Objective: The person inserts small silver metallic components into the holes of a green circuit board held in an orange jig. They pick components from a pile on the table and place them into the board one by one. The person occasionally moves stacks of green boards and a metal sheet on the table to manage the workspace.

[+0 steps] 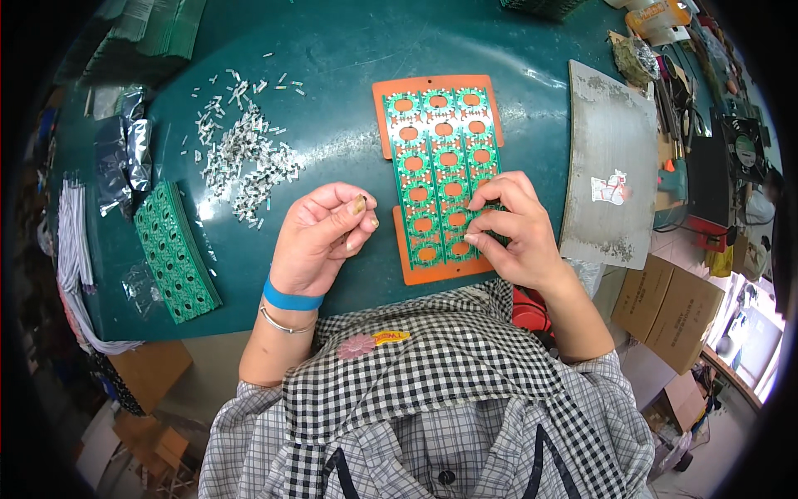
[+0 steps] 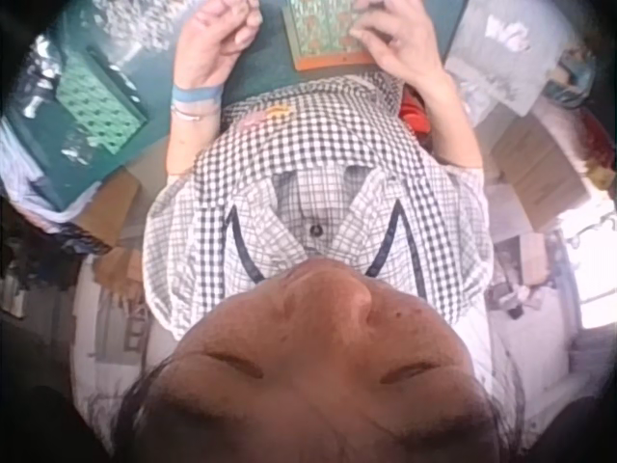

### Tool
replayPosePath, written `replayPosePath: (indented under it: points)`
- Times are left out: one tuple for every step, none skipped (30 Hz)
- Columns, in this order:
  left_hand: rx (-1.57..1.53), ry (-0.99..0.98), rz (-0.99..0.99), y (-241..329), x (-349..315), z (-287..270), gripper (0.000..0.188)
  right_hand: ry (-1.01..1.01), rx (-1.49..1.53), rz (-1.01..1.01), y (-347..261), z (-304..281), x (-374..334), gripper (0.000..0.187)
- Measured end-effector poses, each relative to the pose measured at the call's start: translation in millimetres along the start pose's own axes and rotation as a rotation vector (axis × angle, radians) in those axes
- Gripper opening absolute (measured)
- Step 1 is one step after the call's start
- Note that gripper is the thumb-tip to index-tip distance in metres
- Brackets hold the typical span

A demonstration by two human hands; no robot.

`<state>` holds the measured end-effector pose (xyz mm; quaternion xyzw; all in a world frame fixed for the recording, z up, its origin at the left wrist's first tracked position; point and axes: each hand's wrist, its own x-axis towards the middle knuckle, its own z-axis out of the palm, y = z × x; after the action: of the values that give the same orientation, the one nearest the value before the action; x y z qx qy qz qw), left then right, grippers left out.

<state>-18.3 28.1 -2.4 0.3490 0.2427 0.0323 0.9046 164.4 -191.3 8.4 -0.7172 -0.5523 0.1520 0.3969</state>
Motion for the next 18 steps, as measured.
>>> replayPosePath:
  points:
    - [-0.001,-0.002,-0.003,0,0,0,0.013,-0.005,-0.007,0.000,0,0,0,0.016]
    - [-0.001,-0.004,-0.006,1,-1,1,0.013,-0.004,-0.009,-0.004,0,0,0,0.016]
    - [-0.002,-0.006,-0.009,2,-1,1,0.013,-0.004,-0.011,-0.008,0,-1,1,0.017]
    - [-0.010,-0.009,-0.007,1,-1,1,0.013,-0.004,-0.013,-0.012,-1,-1,2,0.017]
    - [-0.018,-0.012,-0.004,0,-1,0,0.014,-0.002,-0.024,-0.024,-1,-1,2,0.017]
    - [-0.026,-0.014,-0.002,0,-1,0,0.014,-0.001,-0.035,-0.036,-1,0,2,0.017]
    - [-0.025,-0.018,-0.003,-1,-1,0,0.014,0.001,-0.046,-0.048,-1,0,2,0.017]
    - [-0.026,-0.022,-0.004,-1,0,0,0.014,-0.007,-0.052,-0.058,-2,1,2,0.017]
    - [-0.026,-0.026,-0.005,-2,0,0,0.014,-0.016,-0.058,-0.068,-3,1,3,0.017]
    - [-0.019,-0.026,-0.006,-2,-1,0,0.014,-0.024,-0.063,-0.078,-3,1,3,0.018]
    - [-0.011,-0.027,-0.007,-2,-1,1,0.015,-0.044,-0.093,-0.087,-5,1,4,0.018]
    - [-0.003,-0.028,-0.007,-2,-1,2,0.015,-0.063,-0.122,-0.097,-6,2,4,0.019]
    - [0.029,-0.020,-0.008,-1,-2,4,0.015,-0.082,-0.152,-0.106,-7,2,4,0.019]
    - [0.062,-0.012,-0.007,0,-3,6,0.015,-0.086,-0.153,-0.113,-7,2,4,0.020]
    - [0.095,-0.005,-0.007,0,-3,8,0.015,-0.090,-0.155,-0.121,-6,0,4,0.021]
    - [0.127,-0.005,0.000,-1,-3,10,0.015,-0.094,-0.156,-0.128,-5,-1,4,0.021]
    - [0.160,-0.004,0.009,-2,-4,12,0.015,-0.098,-0.119,-0.118,-5,-2,6,0.022]
    - [0.193,-0.003,0.017,-4,-4,14,0.016,-0.102,-0.082,-0.107,-7,-5,9,0.022]
